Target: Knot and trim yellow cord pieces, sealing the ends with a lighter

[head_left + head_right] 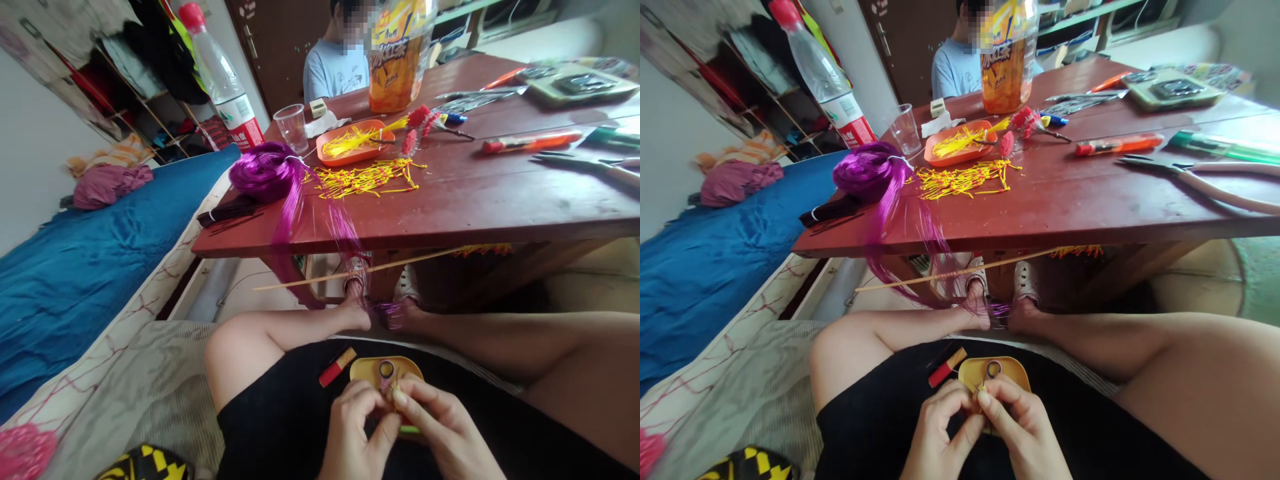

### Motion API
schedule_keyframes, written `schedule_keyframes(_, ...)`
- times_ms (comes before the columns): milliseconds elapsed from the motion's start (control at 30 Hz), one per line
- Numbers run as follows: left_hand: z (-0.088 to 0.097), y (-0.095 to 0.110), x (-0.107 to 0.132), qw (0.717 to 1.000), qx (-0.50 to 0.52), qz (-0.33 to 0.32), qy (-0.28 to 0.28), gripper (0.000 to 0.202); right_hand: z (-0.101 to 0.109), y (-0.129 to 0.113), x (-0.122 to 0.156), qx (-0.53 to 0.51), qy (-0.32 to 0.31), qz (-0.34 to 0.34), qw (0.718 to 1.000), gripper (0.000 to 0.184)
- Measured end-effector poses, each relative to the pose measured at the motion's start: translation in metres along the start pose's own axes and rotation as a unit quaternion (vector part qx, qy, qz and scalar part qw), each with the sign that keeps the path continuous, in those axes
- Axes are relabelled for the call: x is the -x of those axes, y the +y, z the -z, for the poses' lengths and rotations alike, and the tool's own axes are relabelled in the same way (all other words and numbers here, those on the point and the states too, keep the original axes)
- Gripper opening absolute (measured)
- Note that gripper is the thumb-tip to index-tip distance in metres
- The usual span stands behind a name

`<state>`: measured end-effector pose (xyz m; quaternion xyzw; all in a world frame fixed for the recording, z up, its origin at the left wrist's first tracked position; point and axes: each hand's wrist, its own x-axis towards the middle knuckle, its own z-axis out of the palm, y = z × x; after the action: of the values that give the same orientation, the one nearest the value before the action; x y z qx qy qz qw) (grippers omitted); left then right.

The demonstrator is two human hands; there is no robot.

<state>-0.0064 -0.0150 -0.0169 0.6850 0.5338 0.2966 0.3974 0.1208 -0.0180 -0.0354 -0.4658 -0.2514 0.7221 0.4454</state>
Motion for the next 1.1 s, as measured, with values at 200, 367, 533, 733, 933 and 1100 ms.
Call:
schedule_keyframes(200,0.025,0.016,-0.016,0.996,-0.058,-0.013,-0.061,0.020,0.000,-0.010,0.001,0.182,-0.039,0.070,0.980,0.037)
schedule_keyframes(367,0.022,0.014,-0.019,0.996,-0.056,-0.034,-0.064,0.029,0.000,-0.009,0.002,0.164,-0.071,0.029,0.984,0.037)
schedule_keyframes(533,0.018,0.010,-0.017,0.999,-0.021,0.002,-0.043,0.028,-0.001,-0.010,0.001,0.139,-0.068,0.010,0.988,0.036)
schedule_keyframes(733,0.016,0.007,-0.017,0.999,0.018,0.031,-0.037,0.026,0.002,-0.006,-0.003,0.150,-0.063,0.017,0.987,0.041)
schedule_keyframes(933,0.013,0.005,-0.020,0.984,0.117,0.122,-0.051,0.026,0.004,-0.004,-0.003,0.139,-0.060,0.001,0.988,0.040)
schedule_keyframes(1100,0.012,0.010,-0.021,0.990,0.085,0.104,-0.041,0.028,0.003,-0.005,-0.001,0.100,-0.062,-0.010,0.993,0.041)
